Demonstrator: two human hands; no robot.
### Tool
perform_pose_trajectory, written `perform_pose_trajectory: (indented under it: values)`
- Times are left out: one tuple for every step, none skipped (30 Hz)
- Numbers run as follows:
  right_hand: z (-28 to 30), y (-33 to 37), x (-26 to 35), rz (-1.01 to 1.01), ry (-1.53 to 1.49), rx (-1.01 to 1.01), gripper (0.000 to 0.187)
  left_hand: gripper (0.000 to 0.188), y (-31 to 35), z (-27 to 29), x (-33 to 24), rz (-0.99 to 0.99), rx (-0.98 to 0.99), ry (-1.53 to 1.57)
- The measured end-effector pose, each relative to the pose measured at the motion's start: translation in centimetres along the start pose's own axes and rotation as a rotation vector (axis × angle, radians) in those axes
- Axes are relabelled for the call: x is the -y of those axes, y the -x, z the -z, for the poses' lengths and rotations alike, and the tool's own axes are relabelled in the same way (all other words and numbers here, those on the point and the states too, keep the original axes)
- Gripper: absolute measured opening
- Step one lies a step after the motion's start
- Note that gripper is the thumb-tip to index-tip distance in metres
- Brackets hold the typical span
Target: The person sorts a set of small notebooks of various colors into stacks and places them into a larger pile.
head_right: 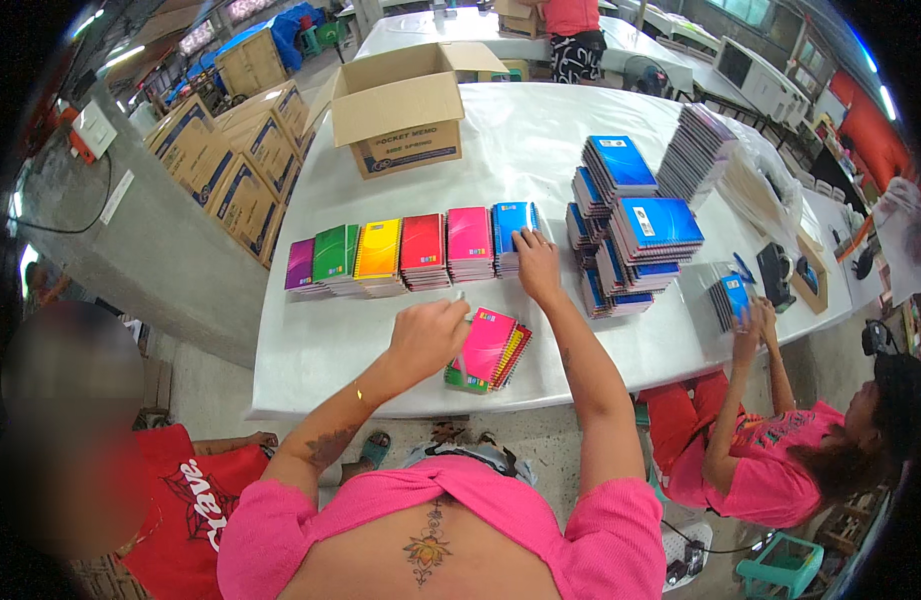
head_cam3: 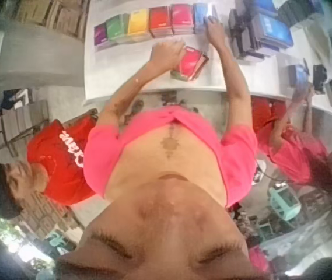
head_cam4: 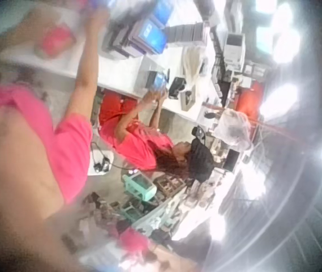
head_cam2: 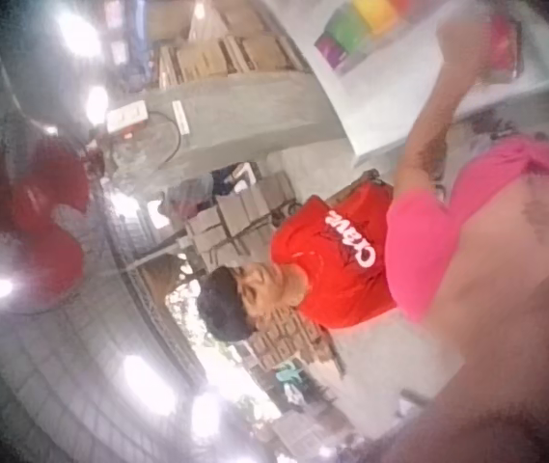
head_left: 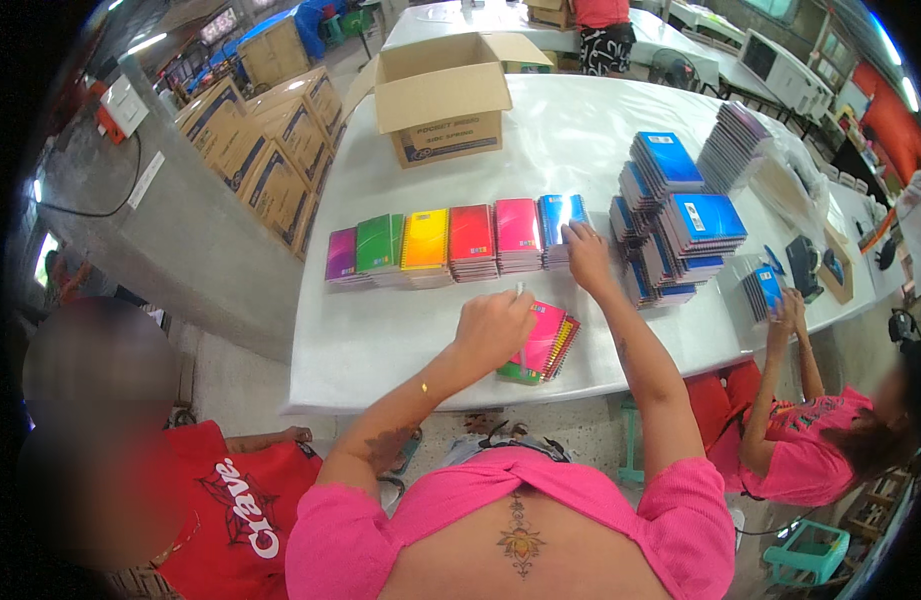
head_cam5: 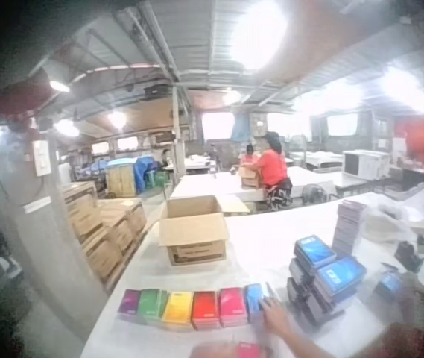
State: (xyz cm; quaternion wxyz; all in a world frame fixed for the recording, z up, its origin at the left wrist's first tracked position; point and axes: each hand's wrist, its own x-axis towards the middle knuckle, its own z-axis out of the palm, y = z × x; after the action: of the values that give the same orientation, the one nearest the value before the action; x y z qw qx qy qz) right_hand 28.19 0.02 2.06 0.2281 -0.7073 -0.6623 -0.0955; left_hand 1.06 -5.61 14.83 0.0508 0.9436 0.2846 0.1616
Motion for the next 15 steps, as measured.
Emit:
perform_pose_trajectory:
  values:
    - [-0.1, -0.4, 0.1, 0.027, -0.011, 0.001, 0.052, 0.031, -1.4, -0.3, 0.3, 0.073, 0.080, 0.049]
    - [-0.1, -0.5, 0.3, 0.013, -0.043, 0.031, 0.052, 0.038, -2.2, -0.8, 0.3, 0.150, 0.158, 0.097]
    - [0.0, -0.6, 0.3, -0.003, -0.070, 0.060, 0.053, 0.044, -3.0, -1.9, -0.1, 0.168, 0.232, 0.089]
    - [0.1, -0.4, 0.0, 0.023, -0.078, 0.060, 0.053, 0.050, -4.0, -3.5, -0.5, 0.183, 0.306, 0.085]
    - [0.2, -0.1, -0.2, 0.034, -0.144, 0.005, 0.053, 0.050, -3.6, -6.5, -0.4, 0.204, 0.290, 0.165]
    - [0.2, 0.4, -0.2, 0.038, -0.210, -0.049, 0.053, 0.050, -2.7, -9.6, 0.0, 0.217, 0.275, 0.247]
    - [0.6, 1.1, 0.0, 0.036, -0.247, -0.119, 0.052, 0.050, -2.0, -10.9, 0.9, 0.234, 0.263, 0.243]
    - [1.4, 1.8, 0.5, 0.037, -0.287, -0.192, 0.052, 0.046, -1.5, -11.5, 2.1, 0.251, 0.098, 0.355]
    - [2.2, 3.1, 0.9, -0.039, -0.322, -0.234, 0.050, 0.041, -1.2, -11.5, 3.3, 0.257, -0.064, 0.465]
    - [3.0, 5.3, 1.1, -0.126, -0.353, -0.271, 0.048, 0.030, -1.1, -9.3, 5.5, 0.316, -0.192, 0.481]
    - [3.9, 7.0, 1.9, -0.118, -0.403, -0.260, 0.047, 0.021, 0.1, -10.0, 11.8, 0.224, -0.514, 0.178]
    - [4.5, 10.0, 0.5, -0.156, -0.412, -0.259, 0.045, 0.022, 0.3, -7.9, 16.1, 0.452, -0.466, 0.291]
    - [4.4, 12.8, 0.4, -0.278, -0.486, -0.207, 0.044, 0.029, 1.6, -6.3, 20.1, 0.580, -0.683, 0.141]
    - [4.3, 14.9, 0.9, -0.384, -0.576, -0.144, 0.042, 0.040, 4.0, -4.7, 26.2, 0.726, -0.861, 0.033]
    - [4.4, 16.9, 1.5, -0.488, -0.648, -0.108, 0.041, 0.052, 5.2, -3.4, 29.3, 1.076, -0.703, -0.033]
